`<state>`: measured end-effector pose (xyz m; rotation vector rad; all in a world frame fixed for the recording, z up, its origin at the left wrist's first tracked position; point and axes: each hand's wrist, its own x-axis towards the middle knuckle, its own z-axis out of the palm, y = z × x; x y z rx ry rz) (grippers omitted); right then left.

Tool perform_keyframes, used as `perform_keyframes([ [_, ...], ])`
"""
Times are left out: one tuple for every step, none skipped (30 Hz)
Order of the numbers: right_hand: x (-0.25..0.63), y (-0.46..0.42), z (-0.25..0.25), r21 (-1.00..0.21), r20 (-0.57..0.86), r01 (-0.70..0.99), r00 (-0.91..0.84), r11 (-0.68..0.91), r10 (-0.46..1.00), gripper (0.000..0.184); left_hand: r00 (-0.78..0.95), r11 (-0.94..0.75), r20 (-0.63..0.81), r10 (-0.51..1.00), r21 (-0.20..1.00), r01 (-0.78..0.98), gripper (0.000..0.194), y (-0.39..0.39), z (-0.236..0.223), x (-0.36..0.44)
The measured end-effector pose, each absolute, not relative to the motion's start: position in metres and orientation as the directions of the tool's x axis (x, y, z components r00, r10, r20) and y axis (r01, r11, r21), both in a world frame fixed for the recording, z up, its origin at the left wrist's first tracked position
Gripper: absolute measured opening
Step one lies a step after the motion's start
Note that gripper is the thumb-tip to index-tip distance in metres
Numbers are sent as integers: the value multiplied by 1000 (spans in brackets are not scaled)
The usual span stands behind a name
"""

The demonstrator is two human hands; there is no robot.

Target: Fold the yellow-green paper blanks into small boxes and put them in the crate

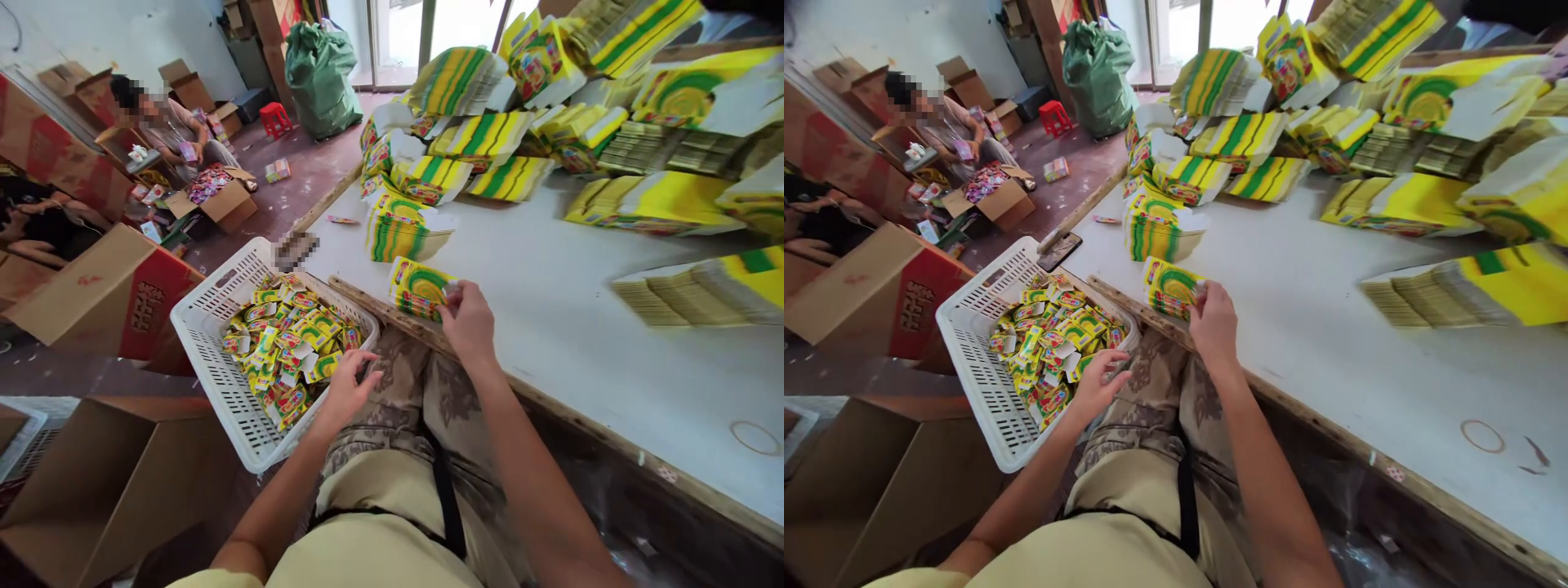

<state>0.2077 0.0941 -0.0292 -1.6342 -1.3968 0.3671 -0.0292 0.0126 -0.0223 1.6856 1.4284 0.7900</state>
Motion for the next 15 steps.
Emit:
perform_keyframes([
  [203, 87, -26, -833, 308, 547, 322, 90, 895, 34, 189, -45, -44, 981, 896, 442, 27, 11, -23, -26],
  [196, 77, -23, -880, 280, 461, 312, 113, 908, 34, 202, -13, -63, 977, 935, 355, 35, 9, -23, -22],
  [188, 65, -21, -920, 247, 367, 275, 136, 929, 33, 213, 23, -77, 974, 969, 244, 43, 8, -23, -17],
  [178, 51, -20, -950, 212, 273, 212, 151, 954, 32, 212, 61, -86, 974, 991, 118, 49, 7, -22, -12],
  [168, 37, -19, -971, 173, 184, 119, 150, 978, 31, 194, 96, -91, 977, 995, -15, 50, 7, -20, -7],
  [157, 23, -20, -986, 134, 99, 27, 131, 991, 31, 164, 125, -102, 981, 982, -141, 50, 8, -17, -2],
  [147, 9, -21, -995, 97, 6, -38, 97, 995, 32, 124, 146, -118, 985, 957, -249, 49, 9, -14, 4],
  [139, -3, -22, -994, 64, -91, -69, 58, 996, 34, 81, 160, -140, 987, 929, -334, 49, 10, -10, 8],
  [131, -13, -23, -983, 41, -182, -99, 22, 994, 38, 37, 165, -163, 986, 904, -395, 52, 12, -6, 13],
  [126, -20, -24, -967, 26, -253, -125, -6, 992, 42, -2, 164, -183, 983, 887, -432, 56, 13, -3, 16],
  [122, -26, -24, -954, 24, -299, -149, -22, 988, 45, -36, 162, -198, 979, 880, -446, 60, 15, 0, 19],
  [119, -30, -24, -949, 29, -313, -170, -26, 985, 47, -76, 156, -210, 975, 884, -440, 63, 15, 1, 21],
  [118, -32, -24, -955, 38, -297, -181, -18, 983, 48, -120, 148, -215, 969, 896, -418, 66, 16, 1, 23],
  [118, -33, -23, -966, 44, -257, -178, -4, 983, 48, -162, 144, -219, 962, 913, -381, 67, 15, -1, 23],
  [118, -33, -23, -978, 44, -208, -159, 11, 986, 48, -190, 155, -226, 955, 931, -329, 68, 14, -4, 23],
])
